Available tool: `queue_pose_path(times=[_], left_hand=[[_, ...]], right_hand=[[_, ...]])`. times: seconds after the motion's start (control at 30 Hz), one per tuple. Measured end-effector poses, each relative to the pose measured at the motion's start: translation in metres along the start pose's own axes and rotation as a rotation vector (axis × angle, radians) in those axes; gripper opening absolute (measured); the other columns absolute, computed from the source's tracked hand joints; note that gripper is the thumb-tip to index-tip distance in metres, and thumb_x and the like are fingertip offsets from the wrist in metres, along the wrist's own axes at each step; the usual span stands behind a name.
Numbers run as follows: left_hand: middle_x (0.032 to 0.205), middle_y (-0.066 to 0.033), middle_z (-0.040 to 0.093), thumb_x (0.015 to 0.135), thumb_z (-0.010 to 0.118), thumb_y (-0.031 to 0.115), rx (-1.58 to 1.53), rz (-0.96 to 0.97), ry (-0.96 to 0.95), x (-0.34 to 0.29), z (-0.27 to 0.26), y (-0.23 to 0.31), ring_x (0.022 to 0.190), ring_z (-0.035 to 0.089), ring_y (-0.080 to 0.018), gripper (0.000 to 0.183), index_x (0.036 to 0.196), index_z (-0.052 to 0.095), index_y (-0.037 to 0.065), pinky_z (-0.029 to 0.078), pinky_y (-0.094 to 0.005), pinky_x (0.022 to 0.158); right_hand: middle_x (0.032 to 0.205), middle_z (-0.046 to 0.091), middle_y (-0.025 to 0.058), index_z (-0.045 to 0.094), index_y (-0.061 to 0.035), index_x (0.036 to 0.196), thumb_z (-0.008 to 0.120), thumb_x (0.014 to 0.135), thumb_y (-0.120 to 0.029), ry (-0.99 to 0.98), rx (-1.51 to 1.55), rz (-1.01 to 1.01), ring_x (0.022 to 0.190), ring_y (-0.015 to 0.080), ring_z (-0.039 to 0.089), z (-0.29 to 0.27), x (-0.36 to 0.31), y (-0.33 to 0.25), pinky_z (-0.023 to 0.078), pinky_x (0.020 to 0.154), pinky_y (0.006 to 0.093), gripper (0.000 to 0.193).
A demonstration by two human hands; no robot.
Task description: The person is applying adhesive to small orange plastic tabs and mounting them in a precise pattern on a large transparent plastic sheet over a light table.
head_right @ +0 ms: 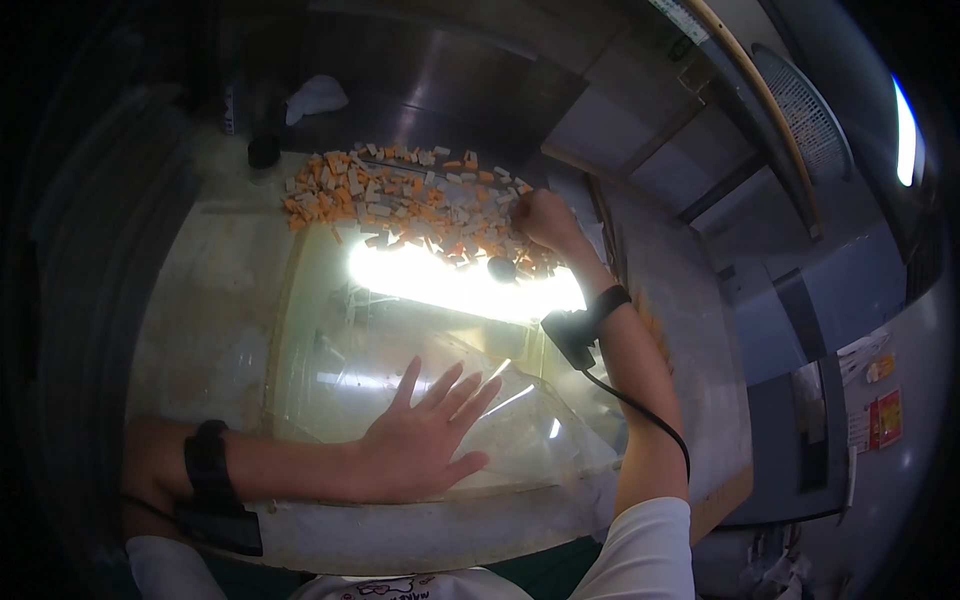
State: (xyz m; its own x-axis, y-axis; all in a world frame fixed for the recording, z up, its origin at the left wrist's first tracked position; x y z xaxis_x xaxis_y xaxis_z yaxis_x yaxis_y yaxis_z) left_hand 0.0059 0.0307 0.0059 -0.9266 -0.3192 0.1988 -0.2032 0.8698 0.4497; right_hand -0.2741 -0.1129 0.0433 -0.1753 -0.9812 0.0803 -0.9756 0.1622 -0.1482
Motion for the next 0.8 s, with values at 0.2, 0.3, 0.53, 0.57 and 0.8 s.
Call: queue_pose_path(times=[0.2,0.3,0.53,0.57,0.8], left_hand=[[0.126,-0.0218,0.035,0.084,0.038,0.043,0.015,0.006,0.130,0.001,0.004,-0.002,0.123,0.027,-0.0338,0.067,0.132,0.017,0.000,0.012,-0.0569,0.097],[0.123,-0.0217,0.039,0.084,0.039,0.042,0.049,-0.020,0.171,-0.002,0.001,-0.001,0.121,0.030,-0.0336,0.065,0.130,0.022,0.000,0.015,-0.0584,0.095],[0.121,-0.0212,0.041,0.083,0.040,0.043,0.087,-0.051,0.185,-0.002,0.001,-0.001,0.120,0.032,-0.0329,0.065,0.131,0.023,0.002,0.015,-0.0597,0.094],[0.122,-0.0211,0.041,0.082,0.041,0.043,0.098,-0.049,0.182,-0.002,0.001,-0.001,0.120,0.032,-0.0327,0.066,0.131,0.023,0.003,0.015,-0.0596,0.094],[0.123,-0.0210,0.040,0.082,0.041,0.043,0.103,-0.042,0.181,0.000,0.008,-0.002,0.121,0.031,-0.0325,0.066,0.131,0.024,0.003,0.014,-0.0599,0.094]], right_hand=[[0.065,0.062,0.0102,0.064,-0.0041,0.069,0.061,0.063,-0.012,0.188,0.276,0.016,0.062,0.0189,0.060,-0.026,-0.015,-0.005,0.046,0.058,0.0301,0.010],[0.065,0.060,0.0069,0.062,-0.0010,0.074,0.059,0.068,-0.006,-0.045,0.590,0.052,0.059,0.0112,0.057,-0.028,-0.034,-0.032,0.042,0.052,0.0228,0.008],[0.069,0.062,0.0090,0.058,0.0026,0.076,0.057,0.073,0.001,-0.585,0.805,-0.013,0.058,0.0127,0.060,-0.017,-0.087,-0.133,0.051,0.054,0.0230,0.004],[0.070,0.062,0.0096,0.057,0.0027,0.076,0.057,0.074,0.000,-0.600,0.795,-0.026,0.059,0.0132,0.061,-0.014,-0.088,-0.142,0.051,0.054,0.0229,0.003],[0.071,0.063,0.0057,0.058,-0.0010,0.070,0.061,0.071,-0.006,-0.509,0.466,-0.062,0.054,0.0079,0.055,0.009,-0.078,-0.160,0.045,0.048,0.0225,0.006]])
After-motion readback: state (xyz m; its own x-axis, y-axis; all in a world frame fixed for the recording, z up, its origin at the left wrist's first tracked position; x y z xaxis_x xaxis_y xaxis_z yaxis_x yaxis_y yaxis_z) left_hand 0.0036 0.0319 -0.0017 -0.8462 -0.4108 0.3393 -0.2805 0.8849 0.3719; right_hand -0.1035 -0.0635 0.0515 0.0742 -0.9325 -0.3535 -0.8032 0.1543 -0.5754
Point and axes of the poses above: each hand's wrist, its own x-axis towards the middle knuckle, its own z-axis out of the palm, y = z × x, the point moved 1 cm from there along x, towards the middle knuckle
